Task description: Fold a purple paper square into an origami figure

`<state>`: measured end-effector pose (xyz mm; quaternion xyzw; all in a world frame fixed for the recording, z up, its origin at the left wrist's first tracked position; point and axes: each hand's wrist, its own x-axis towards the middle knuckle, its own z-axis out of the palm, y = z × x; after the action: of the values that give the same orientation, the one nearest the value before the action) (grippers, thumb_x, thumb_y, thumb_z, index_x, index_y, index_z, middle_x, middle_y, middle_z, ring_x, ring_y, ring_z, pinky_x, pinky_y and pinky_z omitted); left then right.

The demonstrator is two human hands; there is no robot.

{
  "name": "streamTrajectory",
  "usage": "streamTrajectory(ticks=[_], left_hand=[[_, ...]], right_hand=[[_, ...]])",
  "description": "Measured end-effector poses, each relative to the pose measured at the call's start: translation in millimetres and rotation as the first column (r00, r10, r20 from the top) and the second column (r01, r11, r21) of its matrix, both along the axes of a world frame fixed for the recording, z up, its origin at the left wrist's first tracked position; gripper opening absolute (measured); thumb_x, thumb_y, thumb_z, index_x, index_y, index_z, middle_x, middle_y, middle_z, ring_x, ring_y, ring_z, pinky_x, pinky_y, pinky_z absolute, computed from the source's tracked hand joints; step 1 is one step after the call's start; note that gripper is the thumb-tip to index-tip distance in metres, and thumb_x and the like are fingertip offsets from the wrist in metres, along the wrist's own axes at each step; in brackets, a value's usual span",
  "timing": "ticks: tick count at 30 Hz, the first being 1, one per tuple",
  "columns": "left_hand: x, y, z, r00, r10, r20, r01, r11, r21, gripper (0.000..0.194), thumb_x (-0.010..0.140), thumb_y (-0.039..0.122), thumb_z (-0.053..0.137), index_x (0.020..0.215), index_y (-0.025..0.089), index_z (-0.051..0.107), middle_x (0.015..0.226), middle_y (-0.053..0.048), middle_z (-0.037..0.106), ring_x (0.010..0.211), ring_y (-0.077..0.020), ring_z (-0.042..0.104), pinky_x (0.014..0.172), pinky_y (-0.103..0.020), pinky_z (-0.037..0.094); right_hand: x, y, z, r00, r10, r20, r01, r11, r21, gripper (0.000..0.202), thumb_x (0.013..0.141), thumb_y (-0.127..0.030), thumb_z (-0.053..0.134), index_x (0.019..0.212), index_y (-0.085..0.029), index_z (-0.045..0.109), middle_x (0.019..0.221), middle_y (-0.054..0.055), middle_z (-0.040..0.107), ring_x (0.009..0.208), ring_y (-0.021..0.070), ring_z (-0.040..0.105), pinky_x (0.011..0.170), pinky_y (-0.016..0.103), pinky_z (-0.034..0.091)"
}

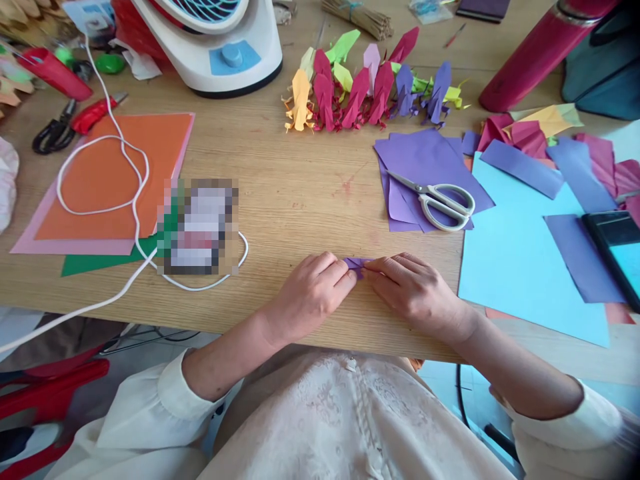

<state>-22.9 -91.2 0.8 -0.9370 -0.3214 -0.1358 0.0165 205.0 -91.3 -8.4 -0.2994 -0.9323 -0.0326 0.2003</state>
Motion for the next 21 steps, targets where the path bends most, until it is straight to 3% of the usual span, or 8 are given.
streamTrajectory(ticks=[8, 14, 21], left_hand=[[4.8, 0.7, -3.5, 1.000, -0.002, 0.002, 0.002, 0.999, 0.046, 0.019, 0.102, 0.015, 0.046, 0.102, 0.014, 0.064, 0.089, -0.005, 0.064, 0.082, -0.0189, 0.056, 0.074, -0.033, 0.047], [3.2, 3.1, -12.3, 0.997, 0.002, 0.075, -0.003, 1.000, 0.013, 0.023, 0.103, 0.016, 0.044, 0.102, 0.015, 0.066, 0.088, -0.005, 0.064, 0.081, -0.0171, 0.056, 0.074, -0.031, 0.047], [1.4, 4.5, -15.0, 0.996, -0.005, 0.092, 0.003, 1.000, 0.025, 0.022, 0.103, 0.017, 0.046, 0.105, 0.016, 0.068, 0.091, -0.005, 0.066, 0.083, -0.0175, 0.057, 0.075, -0.033, 0.046]], right_hand=[[-3.1, -1.1, -3.6, 0.987, -0.103, -0.124, 0.097, 0.994, -0.053, 0.021, 0.093, -0.004, 0.051, 0.093, -0.015, 0.069, 0.094, 0.008, 0.074, 0.072, 0.0159, 0.063, 0.068, 0.031, 0.051], [4.3, -0.2, -1.4, 0.976, -0.113, -0.187, 0.080, 0.982, -0.172, 0.020, 0.095, -0.007, 0.052, 0.096, -0.017, 0.069, 0.103, 0.007, 0.076, 0.083, 0.0163, 0.070, 0.075, 0.029, 0.055], [5.8, -3.1, 2.6, 0.993, -0.096, -0.072, 0.085, 0.986, -0.141, 0.021, 0.095, -0.008, 0.052, 0.101, -0.016, 0.070, 0.108, 0.008, 0.075, 0.079, 0.0160, 0.068, 0.071, 0.030, 0.052]])
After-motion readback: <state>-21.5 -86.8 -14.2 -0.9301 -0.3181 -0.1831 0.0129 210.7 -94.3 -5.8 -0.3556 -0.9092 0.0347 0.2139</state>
